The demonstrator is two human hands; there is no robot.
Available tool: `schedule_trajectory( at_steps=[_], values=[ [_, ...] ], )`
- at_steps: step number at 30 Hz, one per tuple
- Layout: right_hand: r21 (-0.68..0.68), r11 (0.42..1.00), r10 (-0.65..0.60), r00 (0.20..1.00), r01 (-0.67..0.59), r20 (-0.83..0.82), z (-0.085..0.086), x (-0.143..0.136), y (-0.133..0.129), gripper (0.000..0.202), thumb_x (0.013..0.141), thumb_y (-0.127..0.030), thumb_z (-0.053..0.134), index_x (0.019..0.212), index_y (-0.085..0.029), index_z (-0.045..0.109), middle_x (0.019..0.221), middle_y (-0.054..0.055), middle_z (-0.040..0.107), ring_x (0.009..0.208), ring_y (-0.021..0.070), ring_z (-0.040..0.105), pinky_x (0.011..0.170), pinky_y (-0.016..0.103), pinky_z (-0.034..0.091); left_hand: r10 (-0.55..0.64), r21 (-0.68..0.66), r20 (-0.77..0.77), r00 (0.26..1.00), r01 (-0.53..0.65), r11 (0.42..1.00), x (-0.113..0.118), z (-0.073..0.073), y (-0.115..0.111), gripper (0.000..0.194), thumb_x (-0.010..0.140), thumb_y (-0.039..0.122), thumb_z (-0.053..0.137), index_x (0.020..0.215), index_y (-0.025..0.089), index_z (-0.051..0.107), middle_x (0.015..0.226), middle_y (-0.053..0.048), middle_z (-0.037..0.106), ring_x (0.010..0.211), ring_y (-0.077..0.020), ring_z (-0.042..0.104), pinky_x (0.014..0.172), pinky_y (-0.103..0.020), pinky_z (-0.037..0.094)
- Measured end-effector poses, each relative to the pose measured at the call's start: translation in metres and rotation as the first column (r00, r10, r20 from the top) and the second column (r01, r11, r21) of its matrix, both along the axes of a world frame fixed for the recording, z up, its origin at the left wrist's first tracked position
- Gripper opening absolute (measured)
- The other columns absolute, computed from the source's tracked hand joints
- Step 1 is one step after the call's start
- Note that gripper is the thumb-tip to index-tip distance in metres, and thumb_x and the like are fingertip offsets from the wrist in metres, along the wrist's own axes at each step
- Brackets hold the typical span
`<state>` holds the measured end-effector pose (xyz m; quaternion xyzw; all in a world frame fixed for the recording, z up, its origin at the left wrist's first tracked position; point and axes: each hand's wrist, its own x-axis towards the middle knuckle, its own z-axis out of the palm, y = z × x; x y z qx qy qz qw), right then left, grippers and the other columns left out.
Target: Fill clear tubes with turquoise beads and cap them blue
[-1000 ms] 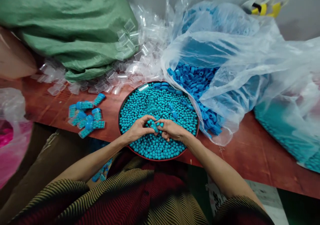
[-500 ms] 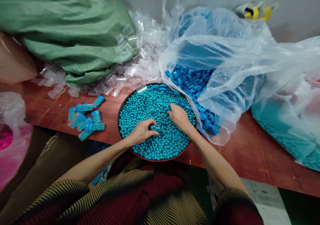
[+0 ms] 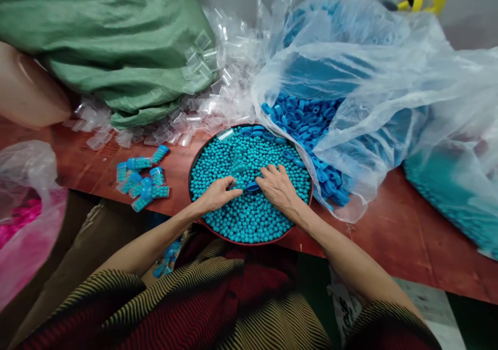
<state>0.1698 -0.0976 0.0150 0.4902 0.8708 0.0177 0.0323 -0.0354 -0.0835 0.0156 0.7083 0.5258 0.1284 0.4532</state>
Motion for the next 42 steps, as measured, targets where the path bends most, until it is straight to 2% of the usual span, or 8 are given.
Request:
schedule_trajectory(
  at_steps=[5,10,14,18,24,32,38,42],
  values=[
    [-0.064,0.990,-0.126,0.992,0.126,0.007,0.007,-0.005,-0.003,0.033,0.088,-0.009,0.033,0.104,-0.012,0.062,0.084,0.010,0.066,0.078,0.0219,0.056,0.069,0.033,0.034,-0.012,-0.079,0.122,0.992,0.022,0.997,-0.001,-0.005,0.003,0.015,0.077,0.027,0.053,0.086,0.016,0.054,0.074,0.001,0.054,0.066,-0.0116,0.050,0.061,-0.024,0.042],
    [-0.096,0.978,-0.204,0.950,0.186,-0.238,0.003,-0.005,-0.007,0.044,0.089,-0.014,0.036,0.132,-0.014,0.046,0.091,0.009,0.069,0.080,0.0206,0.061,0.065,0.029,0.042,0.057,-0.262,0.313,0.948,0.029,0.965,0.000,-0.009,0.004,0.019,0.079,0.026,0.051,0.095,0.017,0.048,0.074,0.003,0.049,0.056,-0.0085,0.049,0.049,-0.021,0.043],
    [-0.109,0.993,-0.087,0.860,0.037,-0.504,-0.004,-0.013,-0.012,0.041,0.090,-0.021,0.038,0.128,-0.014,0.050,0.093,0.010,0.069,0.083,0.0212,0.063,0.072,0.032,0.049,0.037,-0.306,0.432,0.901,0.108,0.946,0.003,-0.007,0.001,0.024,0.079,0.027,0.054,0.099,0.017,0.046,0.071,0.004,0.048,0.049,-0.0069,0.048,0.040,-0.018,0.039],
    [-0.148,0.987,-0.144,0.711,0.056,-0.688,-0.003,-0.015,-0.016,0.033,0.090,-0.025,0.045,0.119,-0.020,0.059,0.097,0.007,0.070,0.085,0.0194,0.065,0.076,0.031,0.051,0.039,-0.327,0.490,0.871,0.142,0.934,0.005,-0.004,-0.001,0.027,0.079,0.031,0.057,0.099,0.017,0.047,0.070,0.005,0.047,0.047,-0.0056,0.048,0.037,-0.016,0.037],
    [-0.053,0.998,-0.066,0.759,0.042,-0.648,-0.002,-0.015,-0.022,0.037,0.092,-0.021,0.039,0.125,-0.017,0.055,0.088,0.009,0.065,0.079,0.0195,0.061,0.071,0.032,0.052,0.143,-0.408,0.555,0.820,0.118,0.905,0.006,0.002,-0.007,0.046,0.077,0.033,0.059,0.115,0.017,0.041,0.073,0.004,0.051,0.051,-0.0075,0.054,0.039,-0.017,0.043],
    [0.024,0.999,-0.001,0.668,0.029,-0.744,0.002,-0.021,-0.024,0.026,0.093,-0.022,0.043,0.107,-0.021,0.065,0.073,0.004,0.062,0.067,0.0150,0.057,0.062,0.026,0.047,0.181,-0.365,0.557,0.810,0.044,0.930,0.007,0.008,-0.016,0.046,0.079,0.028,0.055,0.120,0.018,0.039,0.060,0.009,0.046,0.039,-0.0043,0.044,0.036,-0.015,0.031],
    [-0.022,0.991,0.071,0.653,-0.133,-0.754,0.010,-0.015,-0.020,0.026,0.093,-0.023,0.042,0.100,-0.017,0.067,0.068,0.003,0.058,0.064,0.0125,0.054,0.059,0.023,0.044,0.233,-0.331,0.570,0.788,-0.039,0.943,0.011,0.003,-0.020,0.031,0.077,0.030,0.057,0.103,0.019,0.045,0.058,0.010,0.042,0.037,-0.0032,0.040,0.037,-0.016,0.033],
    [-0.167,0.967,-0.003,0.651,-0.191,-0.759,0.014,-0.010,-0.012,0.027,0.092,-0.026,0.045,0.094,-0.017,0.070,0.064,0.001,0.057,0.059,0.0106,0.052,0.056,0.021,0.042,0.226,-0.360,0.580,0.783,-0.004,0.933,0.009,0.001,-0.021,0.036,0.077,0.032,0.057,0.109,0.020,0.045,0.057,0.010,0.042,0.037,-0.0034,0.041,0.037,-0.016,0.034]
  ],
)
